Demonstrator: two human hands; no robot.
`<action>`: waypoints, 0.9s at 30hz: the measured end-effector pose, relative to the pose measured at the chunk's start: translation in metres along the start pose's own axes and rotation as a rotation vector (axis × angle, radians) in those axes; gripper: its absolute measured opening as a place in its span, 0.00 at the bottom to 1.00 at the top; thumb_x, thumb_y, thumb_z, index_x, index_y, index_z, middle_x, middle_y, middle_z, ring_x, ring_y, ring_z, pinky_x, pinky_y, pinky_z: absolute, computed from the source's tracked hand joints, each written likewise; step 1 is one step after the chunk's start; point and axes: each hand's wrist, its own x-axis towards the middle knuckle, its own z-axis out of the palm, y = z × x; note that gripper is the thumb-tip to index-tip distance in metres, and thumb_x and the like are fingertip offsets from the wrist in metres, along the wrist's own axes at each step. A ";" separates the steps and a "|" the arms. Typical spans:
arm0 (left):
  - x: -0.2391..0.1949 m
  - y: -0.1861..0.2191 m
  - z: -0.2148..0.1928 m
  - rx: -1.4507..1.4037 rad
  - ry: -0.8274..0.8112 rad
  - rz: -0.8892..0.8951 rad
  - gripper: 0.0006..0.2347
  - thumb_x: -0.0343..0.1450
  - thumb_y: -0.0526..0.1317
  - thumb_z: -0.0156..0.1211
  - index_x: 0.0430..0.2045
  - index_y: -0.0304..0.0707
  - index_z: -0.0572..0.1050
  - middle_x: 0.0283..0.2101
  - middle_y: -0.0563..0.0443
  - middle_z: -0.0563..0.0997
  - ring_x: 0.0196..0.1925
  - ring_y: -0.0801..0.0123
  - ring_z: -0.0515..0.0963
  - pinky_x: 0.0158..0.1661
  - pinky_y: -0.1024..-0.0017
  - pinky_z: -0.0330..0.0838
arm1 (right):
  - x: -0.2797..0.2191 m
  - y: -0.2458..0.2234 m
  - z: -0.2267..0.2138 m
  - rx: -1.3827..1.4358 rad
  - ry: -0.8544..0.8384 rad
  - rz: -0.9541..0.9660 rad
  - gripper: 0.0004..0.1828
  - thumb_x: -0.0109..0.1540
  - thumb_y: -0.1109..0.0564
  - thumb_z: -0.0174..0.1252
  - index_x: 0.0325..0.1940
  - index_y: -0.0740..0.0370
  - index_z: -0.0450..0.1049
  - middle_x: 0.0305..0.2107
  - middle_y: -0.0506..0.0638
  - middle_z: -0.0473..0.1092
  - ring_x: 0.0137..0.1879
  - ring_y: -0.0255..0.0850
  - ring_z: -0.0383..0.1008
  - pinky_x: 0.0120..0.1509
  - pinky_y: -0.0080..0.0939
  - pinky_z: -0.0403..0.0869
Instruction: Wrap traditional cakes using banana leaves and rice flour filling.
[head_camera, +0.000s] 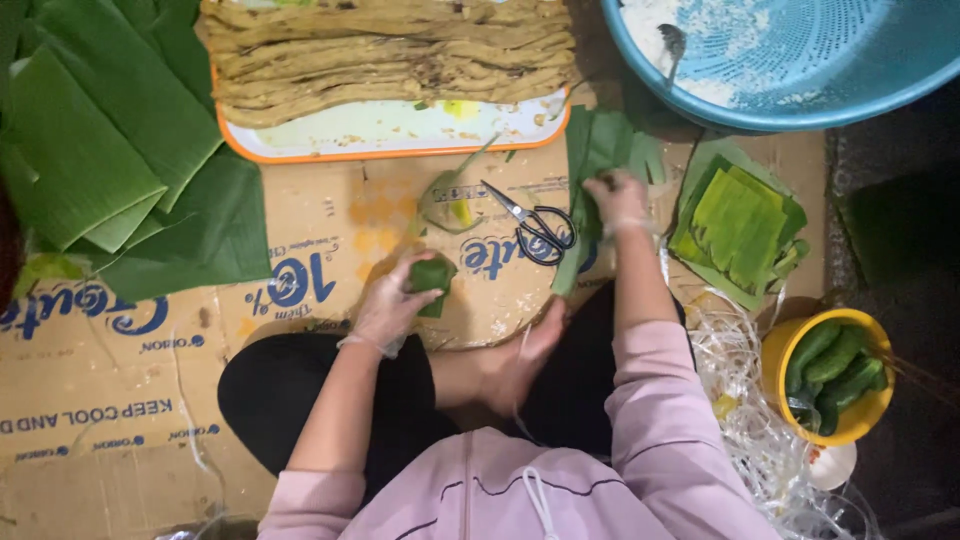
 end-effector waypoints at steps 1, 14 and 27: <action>-0.002 0.002 -0.001 0.011 0.028 0.011 0.27 0.64 0.45 0.74 0.59 0.63 0.72 0.47 0.33 0.83 0.53 0.38 0.80 0.53 0.48 0.75 | 0.002 0.006 -0.006 0.088 0.046 0.182 0.31 0.60 0.35 0.67 0.58 0.56 0.75 0.53 0.60 0.74 0.63 0.57 0.72 0.67 0.59 0.70; 0.015 -0.036 0.016 0.333 0.502 0.352 0.26 0.55 0.56 0.81 0.46 0.59 0.80 0.52 0.47 0.71 0.54 0.48 0.74 0.54 0.57 0.71 | -0.038 0.025 -0.069 0.848 -0.021 0.089 0.08 0.57 0.57 0.69 0.34 0.55 0.75 0.18 0.44 0.68 0.24 0.34 0.70 0.26 0.33 0.67; 0.036 -0.066 0.054 0.003 0.323 0.155 0.31 0.56 0.46 0.80 0.52 0.53 0.69 0.52 0.53 0.83 0.53 0.53 0.83 0.53 0.57 0.76 | -0.193 -0.148 0.039 0.713 0.050 -0.821 0.19 0.60 0.71 0.55 0.51 0.59 0.82 0.54 0.58 0.75 0.66 0.58 0.69 0.71 0.59 0.66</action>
